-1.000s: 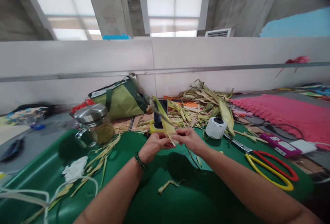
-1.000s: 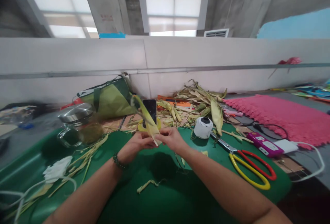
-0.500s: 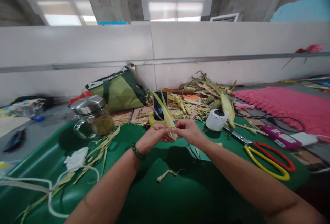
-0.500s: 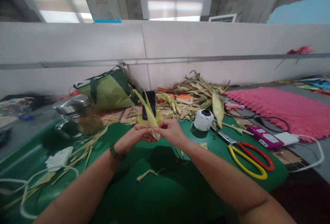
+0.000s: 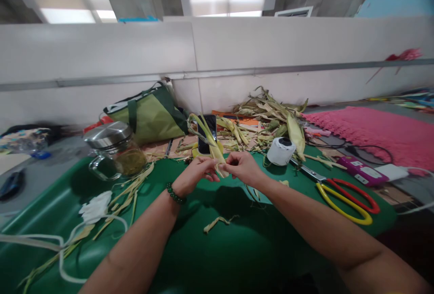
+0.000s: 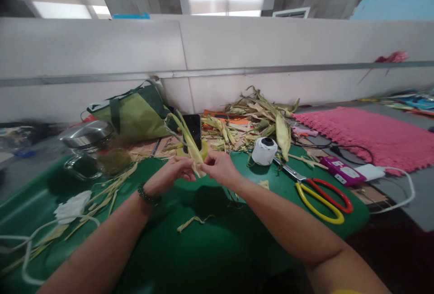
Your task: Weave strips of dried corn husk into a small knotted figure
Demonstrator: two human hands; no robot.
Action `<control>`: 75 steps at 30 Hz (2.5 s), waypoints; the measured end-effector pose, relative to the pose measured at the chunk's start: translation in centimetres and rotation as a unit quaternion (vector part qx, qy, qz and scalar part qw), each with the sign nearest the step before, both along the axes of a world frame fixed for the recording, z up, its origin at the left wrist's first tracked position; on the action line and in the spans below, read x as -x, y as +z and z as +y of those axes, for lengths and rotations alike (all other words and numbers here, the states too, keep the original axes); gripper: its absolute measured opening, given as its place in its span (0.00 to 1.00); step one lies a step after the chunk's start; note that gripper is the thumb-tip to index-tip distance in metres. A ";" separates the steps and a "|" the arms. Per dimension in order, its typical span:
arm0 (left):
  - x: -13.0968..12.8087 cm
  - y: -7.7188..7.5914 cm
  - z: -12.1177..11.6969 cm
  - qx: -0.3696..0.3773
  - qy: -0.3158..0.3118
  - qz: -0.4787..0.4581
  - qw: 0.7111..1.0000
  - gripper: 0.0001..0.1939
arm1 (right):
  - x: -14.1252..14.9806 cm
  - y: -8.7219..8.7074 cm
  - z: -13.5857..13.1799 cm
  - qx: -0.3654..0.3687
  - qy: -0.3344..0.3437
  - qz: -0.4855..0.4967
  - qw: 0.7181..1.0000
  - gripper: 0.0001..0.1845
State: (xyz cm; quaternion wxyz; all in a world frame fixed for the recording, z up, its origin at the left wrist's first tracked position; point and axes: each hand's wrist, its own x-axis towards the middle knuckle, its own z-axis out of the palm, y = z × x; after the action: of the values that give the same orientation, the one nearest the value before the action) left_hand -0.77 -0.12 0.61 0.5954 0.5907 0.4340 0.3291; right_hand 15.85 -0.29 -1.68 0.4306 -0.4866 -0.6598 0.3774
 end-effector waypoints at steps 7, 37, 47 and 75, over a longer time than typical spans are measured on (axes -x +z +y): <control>-0.1 -0.3 0.0 -0.026 -0.015 0.011 0.999 0.20 | 0.3 0.3 -0.4 -0.007 -0.002 -0.022 1.000 0.13; -0.9 -0.1 -0.5 -0.079 0.022 0.039 0.996 0.09 | -0.1 0.7 -0.1 0.036 0.049 0.116 0.991 0.05; -0.8 -0.4 -0.3 -0.127 0.041 0.073 0.988 0.08 | 0.2 0.1 0.0 0.018 0.040 0.061 0.997 0.03; -1.4 0.4 -1.2 -0.161 0.083 0.154 0.971 0.10 | 0.0 -0.7 -0.1 -0.058 0.070 -0.022 0.996 0.08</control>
State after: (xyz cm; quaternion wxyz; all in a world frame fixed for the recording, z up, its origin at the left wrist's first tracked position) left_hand 0.67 -1.32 1.04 0.3886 0.6844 0.5095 0.3478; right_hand 15.87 -0.39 -2.36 0.4164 -0.4210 -0.7224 0.3570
